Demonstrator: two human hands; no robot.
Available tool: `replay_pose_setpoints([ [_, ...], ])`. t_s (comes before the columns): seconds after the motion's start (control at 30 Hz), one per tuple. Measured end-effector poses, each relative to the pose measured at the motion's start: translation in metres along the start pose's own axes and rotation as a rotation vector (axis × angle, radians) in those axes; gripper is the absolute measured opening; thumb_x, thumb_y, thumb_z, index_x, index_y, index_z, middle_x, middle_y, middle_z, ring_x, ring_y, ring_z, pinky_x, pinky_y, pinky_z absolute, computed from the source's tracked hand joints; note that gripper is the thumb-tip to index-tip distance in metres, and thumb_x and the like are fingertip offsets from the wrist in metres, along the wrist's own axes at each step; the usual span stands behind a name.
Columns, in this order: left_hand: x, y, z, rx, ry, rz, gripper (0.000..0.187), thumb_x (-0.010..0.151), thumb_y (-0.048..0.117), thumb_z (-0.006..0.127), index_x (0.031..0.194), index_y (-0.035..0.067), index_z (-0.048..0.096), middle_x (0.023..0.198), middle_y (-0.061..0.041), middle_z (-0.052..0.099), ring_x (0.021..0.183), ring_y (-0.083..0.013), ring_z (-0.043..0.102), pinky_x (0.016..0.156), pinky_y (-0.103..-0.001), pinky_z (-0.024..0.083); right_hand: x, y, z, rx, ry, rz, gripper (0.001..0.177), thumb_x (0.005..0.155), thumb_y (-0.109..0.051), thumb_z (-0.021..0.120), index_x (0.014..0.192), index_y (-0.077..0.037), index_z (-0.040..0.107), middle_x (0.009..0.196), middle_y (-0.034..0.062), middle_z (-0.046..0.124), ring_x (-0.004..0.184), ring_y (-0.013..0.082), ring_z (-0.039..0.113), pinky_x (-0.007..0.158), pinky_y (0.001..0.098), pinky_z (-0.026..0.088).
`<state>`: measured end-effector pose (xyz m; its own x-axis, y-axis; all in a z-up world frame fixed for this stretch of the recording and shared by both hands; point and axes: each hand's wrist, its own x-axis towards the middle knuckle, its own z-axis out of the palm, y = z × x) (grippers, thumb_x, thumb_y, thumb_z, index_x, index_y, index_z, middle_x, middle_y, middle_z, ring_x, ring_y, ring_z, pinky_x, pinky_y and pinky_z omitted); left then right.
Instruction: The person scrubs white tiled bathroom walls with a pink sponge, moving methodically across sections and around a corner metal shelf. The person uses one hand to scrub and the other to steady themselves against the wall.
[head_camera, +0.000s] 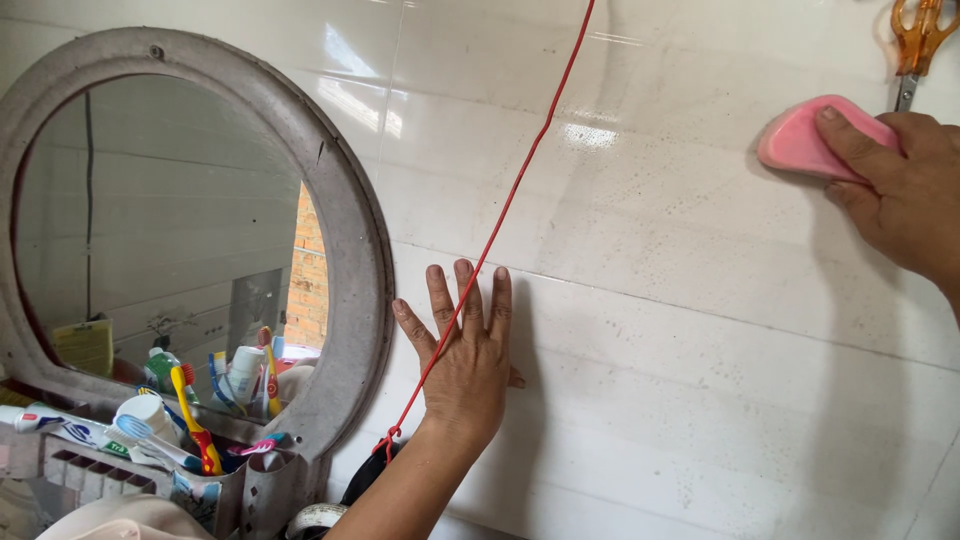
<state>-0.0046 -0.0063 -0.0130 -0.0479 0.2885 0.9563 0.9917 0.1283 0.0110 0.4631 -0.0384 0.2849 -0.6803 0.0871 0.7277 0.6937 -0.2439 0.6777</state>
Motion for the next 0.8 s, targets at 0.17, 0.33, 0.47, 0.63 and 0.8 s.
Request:
replay_pose_setpoints([
  [0.17,0.0,0.001,-0.001,0.024,0.001,0.002,0.167,0.046,0.1,0.08,0.184,0.029,0.02,0.188,-0.022,0.029,0.173,-0.0592,0.018,0.125,-0.094,0.021,0.023,-0.019,-0.021,-0.097,-0.193,0.108,0.087,0.114,-0.052,0.067,0.198,-0.043,0.053,0.151,0.0137,0.081,0.118,0.0405,0.08,0.104,0.0478,0.065],
  [0.33,-0.001,0.001,-0.002,0.016,0.008,0.008,0.165,0.047,0.097,0.081,0.184,0.028,0.021,0.189,-0.023,0.026,0.172,-0.0601,0.018,0.124,-0.095,0.022,0.036,-0.031,-0.032,-0.212,-0.202,0.088,0.081,0.116,-0.061,0.061,0.196,-0.051,0.053,0.145,0.0008,0.082,0.111,0.0287,0.083,0.09,0.0455,0.068],
  [0.47,-0.001,0.002,-0.001,-0.001,0.032,0.009,0.169,0.043,0.097,0.083,0.184,0.028,0.02,0.188,-0.022,0.028,0.172,-0.0596,0.019,0.124,-0.096,0.021,0.104,-0.096,-0.106,-0.099,-0.639,0.222,0.085,0.115,-0.07,0.025,0.196,-0.053,0.006,0.155,0.0169,0.071,0.13,0.0365,0.074,0.111,0.0495,0.062],
  [0.63,-0.004,0.006,0.002,-0.044,0.027,0.043,0.165,0.047,0.09,0.085,0.184,0.027,0.017,0.188,-0.021,0.029,0.172,-0.059,0.019,0.126,-0.097,0.017,0.183,-0.18,-0.158,0.055,-0.834,0.187,0.07,0.116,-0.068,0.027,0.185,-0.059,0.015,0.153,0.0113,0.059,0.12,0.0372,0.073,0.083,0.0484,0.07],
  [0.8,-0.008,0.01,0.006,-0.122,0.115,0.048,0.086,0.103,0.029,0.049,0.184,0.022,0.021,0.187,-0.024,0.03,0.172,-0.0588,0.02,0.126,-0.096,0.018,0.251,-0.255,-0.111,0.283,-0.57,0.032,0.058,0.116,-0.07,0.029,0.172,-0.058,0.035,0.142,0.0159,0.061,0.108,0.0465,0.072,0.082,0.0587,0.06],
])
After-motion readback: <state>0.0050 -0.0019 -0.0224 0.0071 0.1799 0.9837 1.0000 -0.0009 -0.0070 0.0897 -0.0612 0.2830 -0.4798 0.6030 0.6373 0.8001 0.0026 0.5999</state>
